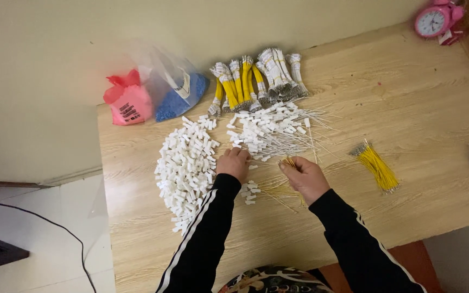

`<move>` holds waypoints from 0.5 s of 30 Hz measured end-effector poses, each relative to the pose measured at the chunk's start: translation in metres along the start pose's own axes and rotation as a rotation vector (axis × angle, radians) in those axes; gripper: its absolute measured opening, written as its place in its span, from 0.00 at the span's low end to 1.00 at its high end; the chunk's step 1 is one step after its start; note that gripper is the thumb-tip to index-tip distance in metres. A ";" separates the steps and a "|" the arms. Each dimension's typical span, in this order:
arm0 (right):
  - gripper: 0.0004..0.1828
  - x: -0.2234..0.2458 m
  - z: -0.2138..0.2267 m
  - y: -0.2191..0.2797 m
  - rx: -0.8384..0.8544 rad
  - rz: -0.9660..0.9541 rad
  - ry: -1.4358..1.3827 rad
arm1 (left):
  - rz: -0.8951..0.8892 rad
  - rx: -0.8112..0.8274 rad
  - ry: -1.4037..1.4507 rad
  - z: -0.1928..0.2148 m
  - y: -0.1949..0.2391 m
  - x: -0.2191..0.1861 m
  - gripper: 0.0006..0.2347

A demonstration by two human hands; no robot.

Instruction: Assembling small white plastic components onto thin metal wires on a wooden table

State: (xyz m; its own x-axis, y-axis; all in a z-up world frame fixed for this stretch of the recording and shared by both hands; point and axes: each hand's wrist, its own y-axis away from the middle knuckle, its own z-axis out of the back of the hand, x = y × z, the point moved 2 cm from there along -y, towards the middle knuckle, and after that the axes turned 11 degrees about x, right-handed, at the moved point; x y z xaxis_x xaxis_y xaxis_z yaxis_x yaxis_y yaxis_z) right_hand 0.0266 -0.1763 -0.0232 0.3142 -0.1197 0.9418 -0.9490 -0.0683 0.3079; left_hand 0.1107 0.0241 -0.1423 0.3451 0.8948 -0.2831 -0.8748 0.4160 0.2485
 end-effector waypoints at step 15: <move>0.07 0.038 -0.016 0.009 0.111 0.136 0.260 | -0.227 -0.178 1.149 0.124 0.087 -0.077 0.06</move>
State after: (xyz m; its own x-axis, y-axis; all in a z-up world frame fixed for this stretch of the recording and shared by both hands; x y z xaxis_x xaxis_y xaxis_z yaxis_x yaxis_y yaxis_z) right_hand 0.0299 -0.1658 0.0176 0.1532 0.1211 0.9807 -0.9686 -0.1781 0.1733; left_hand 0.0506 0.0114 0.0163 0.0701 0.0956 -0.9929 -0.8994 0.4366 -0.0214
